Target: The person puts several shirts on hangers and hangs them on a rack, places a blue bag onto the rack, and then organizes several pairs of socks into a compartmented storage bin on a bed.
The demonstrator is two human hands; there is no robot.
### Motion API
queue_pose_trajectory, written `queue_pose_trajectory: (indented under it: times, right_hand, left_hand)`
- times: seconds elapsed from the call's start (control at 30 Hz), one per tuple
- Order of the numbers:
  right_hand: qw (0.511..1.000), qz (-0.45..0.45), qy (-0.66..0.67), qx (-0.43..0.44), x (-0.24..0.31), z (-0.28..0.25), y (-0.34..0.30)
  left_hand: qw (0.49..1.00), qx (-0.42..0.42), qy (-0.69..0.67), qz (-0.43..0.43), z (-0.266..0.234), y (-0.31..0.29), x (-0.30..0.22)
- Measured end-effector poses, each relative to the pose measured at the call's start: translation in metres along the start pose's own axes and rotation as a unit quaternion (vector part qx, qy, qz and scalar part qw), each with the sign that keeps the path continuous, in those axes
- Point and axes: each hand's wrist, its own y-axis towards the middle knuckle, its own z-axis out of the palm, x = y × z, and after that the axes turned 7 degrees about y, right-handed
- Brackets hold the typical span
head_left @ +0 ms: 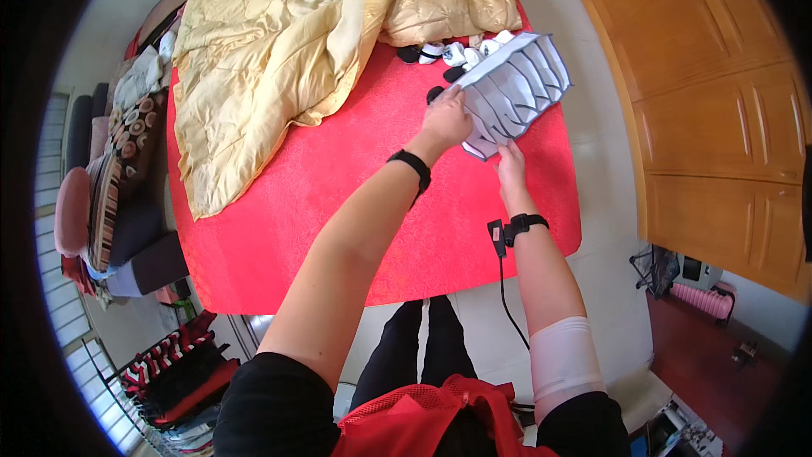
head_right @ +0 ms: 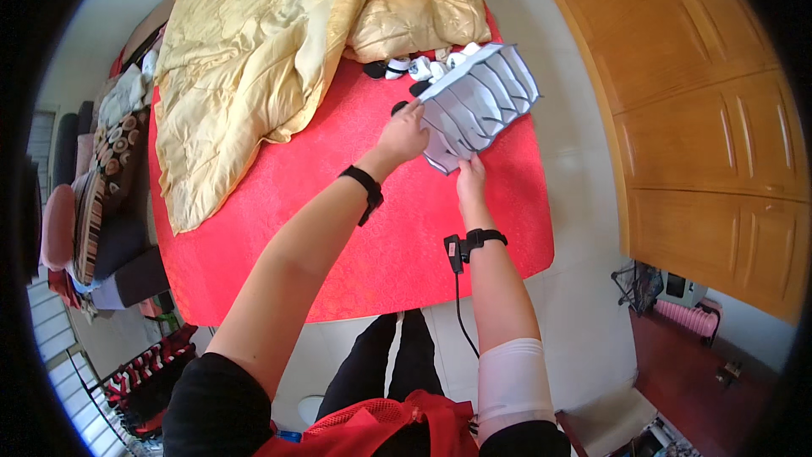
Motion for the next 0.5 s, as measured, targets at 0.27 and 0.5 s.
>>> queue_pose_trajectory:
  times: [0.27, 0.5]
  right_hand:
    - [0.979, -0.162, -0.118, -0.030, -0.031, -0.049, -0.008]
    - [0.972, -0.160, -0.149, 0.089, 0.017, -0.089, -0.087]
  left_hand:
    - [0.987, -0.069, -0.143, 0.015, -0.006, -0.074, -0.033]
    - [0.970, -0.091, -0.187, -0.126, -0.007, -0.191, -0.084]
